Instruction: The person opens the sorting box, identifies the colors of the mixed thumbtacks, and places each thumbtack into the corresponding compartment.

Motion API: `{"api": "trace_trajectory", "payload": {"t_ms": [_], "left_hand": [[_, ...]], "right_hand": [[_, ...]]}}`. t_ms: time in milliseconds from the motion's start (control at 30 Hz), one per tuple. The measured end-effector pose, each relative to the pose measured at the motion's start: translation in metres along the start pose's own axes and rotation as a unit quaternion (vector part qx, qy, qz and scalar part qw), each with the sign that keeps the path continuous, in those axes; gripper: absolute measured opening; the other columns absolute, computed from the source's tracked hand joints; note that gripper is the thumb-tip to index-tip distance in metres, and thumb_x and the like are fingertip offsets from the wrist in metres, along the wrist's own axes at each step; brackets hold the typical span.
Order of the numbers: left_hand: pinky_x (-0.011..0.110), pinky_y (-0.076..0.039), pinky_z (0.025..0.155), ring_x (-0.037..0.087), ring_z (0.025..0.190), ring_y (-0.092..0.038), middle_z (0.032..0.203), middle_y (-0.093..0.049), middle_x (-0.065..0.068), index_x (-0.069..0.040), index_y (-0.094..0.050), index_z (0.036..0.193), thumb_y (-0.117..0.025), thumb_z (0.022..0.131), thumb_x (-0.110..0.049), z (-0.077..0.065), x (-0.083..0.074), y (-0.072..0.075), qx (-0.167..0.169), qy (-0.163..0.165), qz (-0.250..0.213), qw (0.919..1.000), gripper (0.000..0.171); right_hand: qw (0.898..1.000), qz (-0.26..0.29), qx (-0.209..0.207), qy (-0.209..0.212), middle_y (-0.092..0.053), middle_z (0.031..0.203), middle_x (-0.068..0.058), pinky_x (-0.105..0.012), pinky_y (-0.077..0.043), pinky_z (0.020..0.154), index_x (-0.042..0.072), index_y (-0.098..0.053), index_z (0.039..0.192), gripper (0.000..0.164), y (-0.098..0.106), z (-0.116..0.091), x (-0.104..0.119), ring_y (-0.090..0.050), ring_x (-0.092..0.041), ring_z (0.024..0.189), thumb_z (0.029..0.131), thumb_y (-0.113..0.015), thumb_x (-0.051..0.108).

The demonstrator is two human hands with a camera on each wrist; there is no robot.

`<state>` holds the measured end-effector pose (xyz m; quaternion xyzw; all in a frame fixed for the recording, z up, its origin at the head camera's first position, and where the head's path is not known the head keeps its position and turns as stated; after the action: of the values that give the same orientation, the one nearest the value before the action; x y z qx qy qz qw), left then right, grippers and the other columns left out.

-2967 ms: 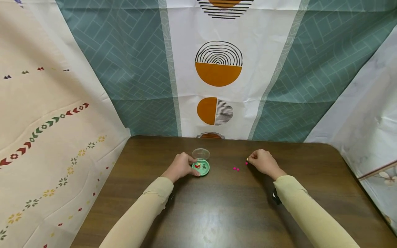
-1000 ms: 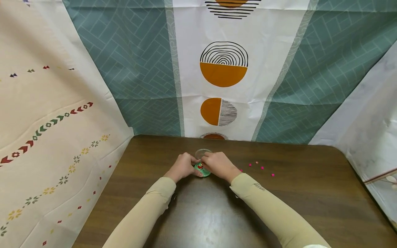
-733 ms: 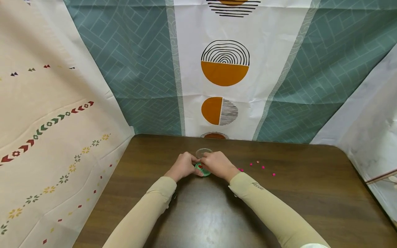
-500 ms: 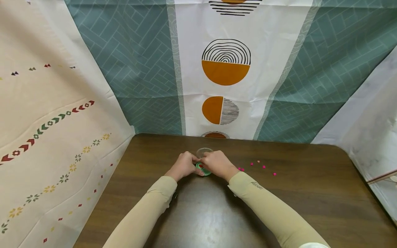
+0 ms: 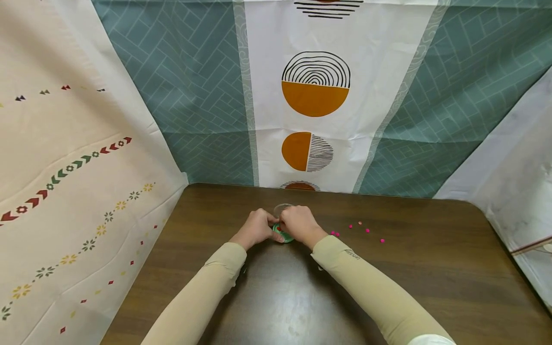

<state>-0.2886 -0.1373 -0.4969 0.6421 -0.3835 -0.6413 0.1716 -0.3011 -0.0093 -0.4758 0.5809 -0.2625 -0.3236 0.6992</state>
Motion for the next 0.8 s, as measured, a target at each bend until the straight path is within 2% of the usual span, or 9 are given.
{"api": "trace_trajectory", "payload": {"t_ms": [133, 233, 367, 467, 633, 800], "left_hand": [[0.023, -0.046, 0.068, 0.009, 0.086, -0.058, 0.091, -0.067, -0.009, -0.016, -0.073, 0.101, -0.087, 0.056, -0.035, 0.000, 0.000, 0.000, 0.000, 0.001, -0.005, 1.0000, 0.051], [0.023, -0.046, 0.069, 0.009, 0.087, -0.058, 0.091, -0.067, -0.010, -0.017, -0.073, 0.100, -0.087, 0.055, -0.036, 0.000, 0.001, 0.000, 0.002, 0.006, -0.003, 1.0000, 0.052], [0.023, -0.045, 0.071, 0.008, 0.089, -0.057, 0.093, -0.067, -0.010, -0.017, -0.072, 0.101, -0.088, 0.053, -0.038, 0.000, 0.001, 0.000, -0.002, 0.010, 0.004, 0.9999, 0.054], [0.022, -0.045, 0.074, 0.008, 0.091, -0.056, 0.094, -0.066, -0.010, -0.018, -0.072, 0.101, -0.088, 0.052, -0.038, 0.001, 0.002, 0.000, -0.010, 0.010, 0.010, 0.9999, 0.056], [0.023, -0.044, 0.076, 0.009, 0.094, -0.056, 0.098, -0.066, -0.010, -0.018, -0.072, 0.101, -0.088, 0.053, -0.039, 0.001, 0.001, 0.000, -0.011, 0.013, 0.011, 0.9998, 0.055], [0.024, -0.043, 0.080, 0.010, 0.100, -0.055, 0.102, -0.065, -0.009, -0.018, -0.071, 0.104, -0.088, 0.052, -0.040, 0.002, 0.002, 0.001, -0.012, 0.017, 0.018, 0.9996, 0.058]], "right_hand": [[1.000, 0.007, -0.003, -0.003, -0.042, 0.056, 0.009, -0.026, -0.034, 0.041, 0.025, -0.054, 0.059, 0.026, -0.001, 0.000, -0.001, -0.035, -0.009, 0.046, 0.082, -0.064, 0.021], [1.000, 0.013, -0.002, 0.001, -0.045, 0.058, 0.010, -0.028, -0.037, 0.042, 0.024, -0.061, 0.063, 0.020, -0.001, 0.000, -0.001, -0.039, -0.009, 0.047, 0.083, -0.064, 0.022], [0.999, 0.033, 0.012, 0.008, -0.056, 0.069, 0.010, -0.033, -0.044, 0.048, 0.025, -0.072, 0.080, 0.010, -0.003, -0.003, -0.002, -0.048, -0.011, 0.054, 0.086, -0.064, 0.026], [0.998, 0.057, 0.027, 0.007, -0.062, 0.079, 0.011, -0.034, -0.047, 0.056, 0.026, -0.073, 0.089, 0.010, -0.003, -0.007, -0.004, -0.054, -0.011, 0.064, 0.087, -0.063, 0.028], [0.994, 0.103, 0.031, 0.003, -0.062, 0.082, 0.016, -0.029, -0.046, 0.061, 0.025, -0.073, 0.089, 0.011, 0.003, -0.015, -0.010, -0.054, -0.005, 0.070, 0.088, -0.062, 0.026], [0.992, 0.128, 0.004, -0.012, -0.061, 0.085, 0.016, -0.025, -0.044, 0.062, 0.024, -0.073, 0.092, 0.011, 0.019, -0.025, -0.026, -0.053, -0.002, 0.074, 0.088, -0.063, 0.027]]}}
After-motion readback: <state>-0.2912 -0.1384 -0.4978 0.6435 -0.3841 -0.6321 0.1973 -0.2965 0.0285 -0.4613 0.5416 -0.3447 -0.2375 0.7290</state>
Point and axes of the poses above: each hand's wrist, its own z-axis towards the middle knuckle, its own y-axis out of the back of the hand, x = y × z, the point moved 4 cm from there along z, towards the middle knuckle
